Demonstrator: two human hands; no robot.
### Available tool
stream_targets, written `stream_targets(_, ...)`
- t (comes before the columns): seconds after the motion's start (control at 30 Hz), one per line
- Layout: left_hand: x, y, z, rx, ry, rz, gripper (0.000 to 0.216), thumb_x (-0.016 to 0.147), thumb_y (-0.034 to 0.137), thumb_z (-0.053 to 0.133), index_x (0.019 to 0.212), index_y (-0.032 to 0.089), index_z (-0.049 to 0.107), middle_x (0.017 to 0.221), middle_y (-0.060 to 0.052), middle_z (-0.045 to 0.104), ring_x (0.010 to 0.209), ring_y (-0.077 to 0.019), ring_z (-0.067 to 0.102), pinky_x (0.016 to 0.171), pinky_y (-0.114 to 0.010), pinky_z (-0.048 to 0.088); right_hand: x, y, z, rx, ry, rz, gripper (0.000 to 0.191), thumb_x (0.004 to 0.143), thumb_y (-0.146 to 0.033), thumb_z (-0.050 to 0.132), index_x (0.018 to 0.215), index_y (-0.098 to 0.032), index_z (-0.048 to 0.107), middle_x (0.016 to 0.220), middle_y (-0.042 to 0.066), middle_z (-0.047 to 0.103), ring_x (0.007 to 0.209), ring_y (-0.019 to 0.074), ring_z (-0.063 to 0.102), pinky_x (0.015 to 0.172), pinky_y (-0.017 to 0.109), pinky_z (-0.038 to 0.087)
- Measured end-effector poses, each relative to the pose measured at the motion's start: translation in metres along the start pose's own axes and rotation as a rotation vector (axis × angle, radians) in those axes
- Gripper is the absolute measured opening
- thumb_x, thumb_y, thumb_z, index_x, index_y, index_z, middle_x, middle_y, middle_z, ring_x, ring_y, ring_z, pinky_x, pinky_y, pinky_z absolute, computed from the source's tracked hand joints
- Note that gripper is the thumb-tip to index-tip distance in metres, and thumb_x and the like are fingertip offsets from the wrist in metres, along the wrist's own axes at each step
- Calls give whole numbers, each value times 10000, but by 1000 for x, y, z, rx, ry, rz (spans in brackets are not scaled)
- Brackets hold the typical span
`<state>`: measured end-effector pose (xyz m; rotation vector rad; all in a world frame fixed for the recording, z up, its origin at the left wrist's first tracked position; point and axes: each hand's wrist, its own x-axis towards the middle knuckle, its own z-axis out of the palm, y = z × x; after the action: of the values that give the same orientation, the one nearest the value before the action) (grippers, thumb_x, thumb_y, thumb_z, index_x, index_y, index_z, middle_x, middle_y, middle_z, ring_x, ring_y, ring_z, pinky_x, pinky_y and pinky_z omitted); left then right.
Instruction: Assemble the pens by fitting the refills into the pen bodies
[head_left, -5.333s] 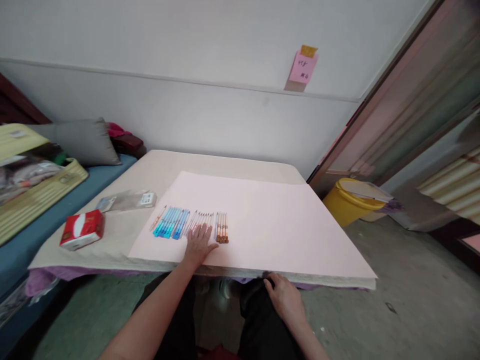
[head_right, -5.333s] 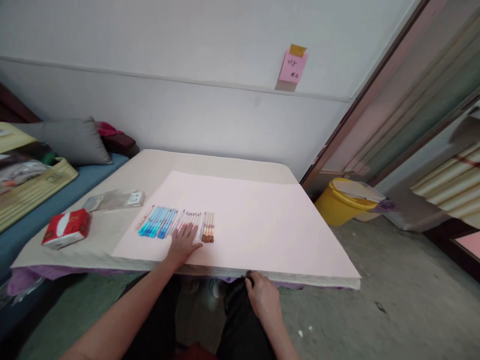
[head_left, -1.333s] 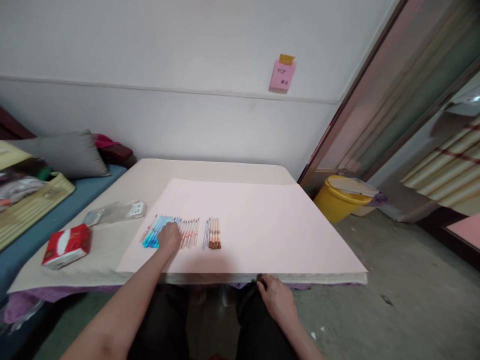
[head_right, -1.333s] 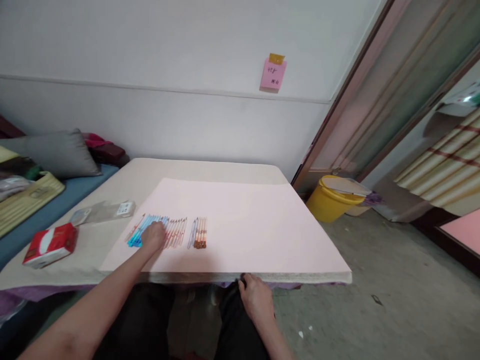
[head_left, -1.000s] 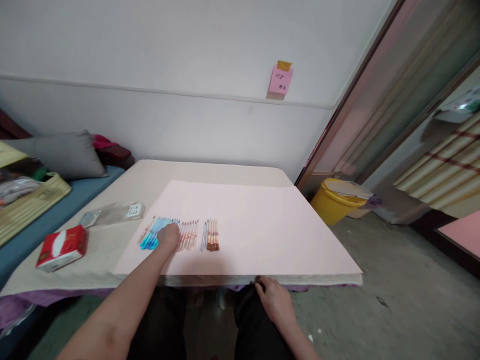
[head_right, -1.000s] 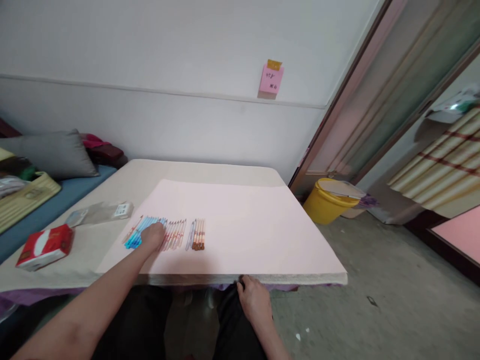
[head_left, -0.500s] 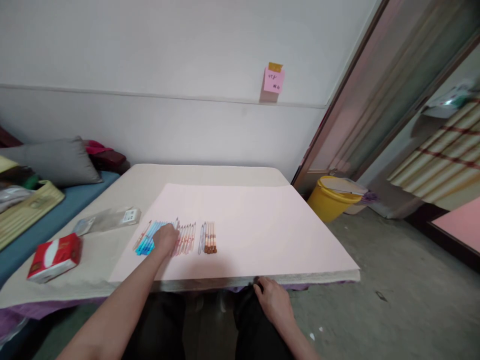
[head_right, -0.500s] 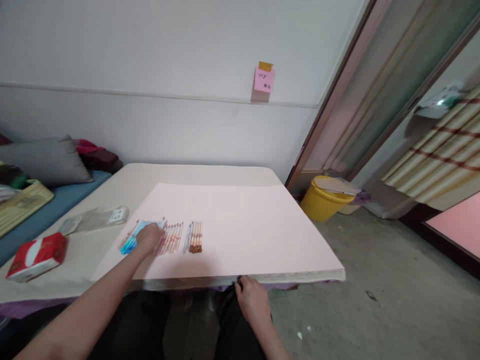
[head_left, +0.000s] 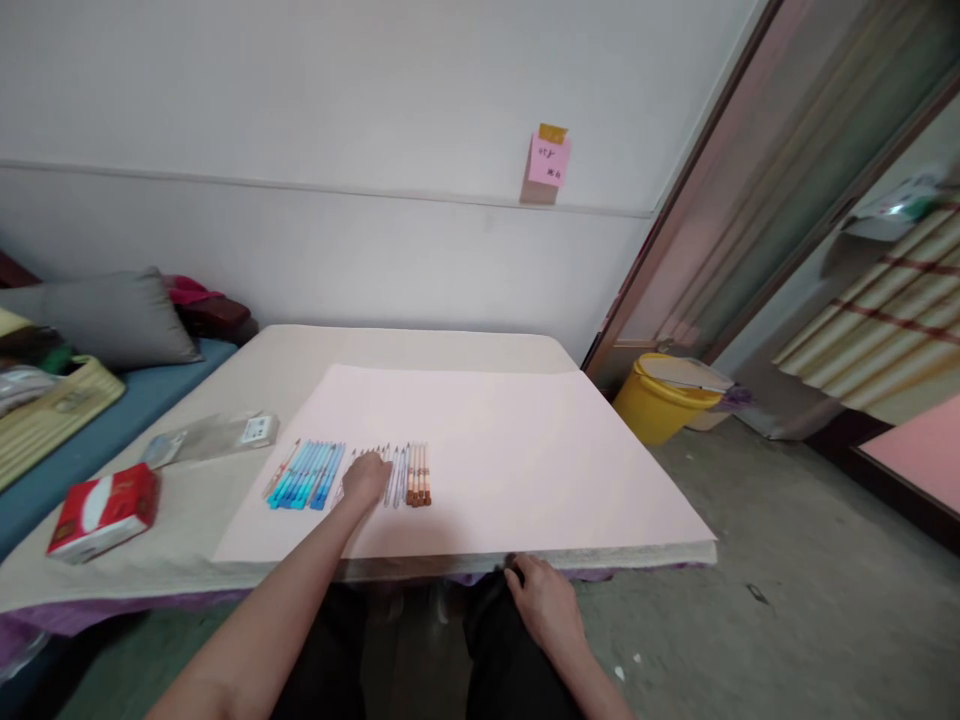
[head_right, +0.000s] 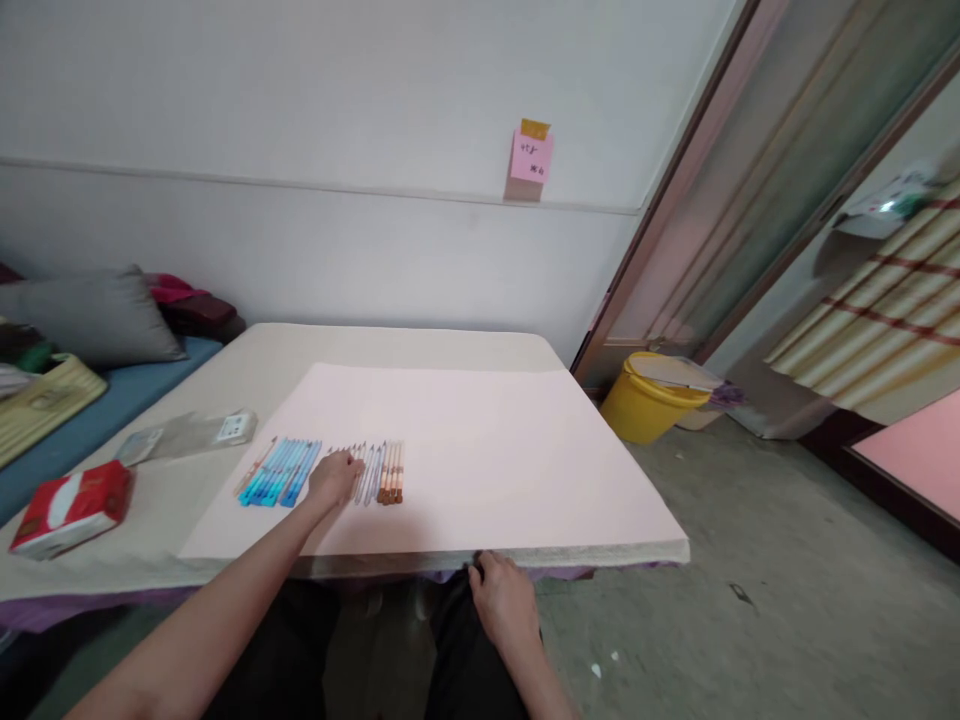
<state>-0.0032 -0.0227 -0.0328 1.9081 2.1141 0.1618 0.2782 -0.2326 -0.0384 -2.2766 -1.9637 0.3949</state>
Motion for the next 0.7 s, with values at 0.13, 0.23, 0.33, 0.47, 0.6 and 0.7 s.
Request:
stream_targets(0.13,-25,-16,2,7,78,131,316,864,387,411,969,204,646,1036,-96,664,1001,-231,591,825,-335,431,1,-1,-1,0,-6,-9,251,892,-312,416,889,-214,647,935,59,684,906,196,611,747,267,392)
stream_targets(0.23,-42,-30,14,24,116,386,363,797,380,571,1132,242,592,1254,-79,575,1210,-236,458,1003,-355,320,1,-1,-2,-2,-3,-21,254,894,-315,410,885,-215,643,929,55,685,884,195,614,735,270,392)
stream_targets(0.33,-50,-38,29,64,165,553,450,779,329,615,1215,244,539,1326,-85,521,1273,-261,387,1062,-421,227,1,0,0,-1,1,-24,257,895,-316,405,893,-214,641,921,54,686,882,198,617,728,270,396)
stream_targets(0.47,-50,-38,38,64,195,545,334,818,314,568,1139,220,572,1214,-97,585,1157,-252,473,1002,-406,287,1,1,4,-11,11,-24,258,895,-314,402,900,-215,641,925,53,688,896,199,619,734,267,398)
stream_targets(0.6,-50,-31,38,49,221,520,253,834,325,541,1052,207,597,1115,-103,612,1076,-260,502,945,-408,325,1,1,4,-18,-1,-22,256,895,-320,405,897,-218,640,933,49,689,876,193,624,713,261,398)
stream_targets(0.7,-53,-31,37,32,246,524,282,814,344,567,1059,205,586,1163,-110,584,1122,-268,472,962,-406,317,1,1,5,-6,6,-25,252,896,-318,404,889,-225,638,918,41,691,867,186,627,703,255,395)
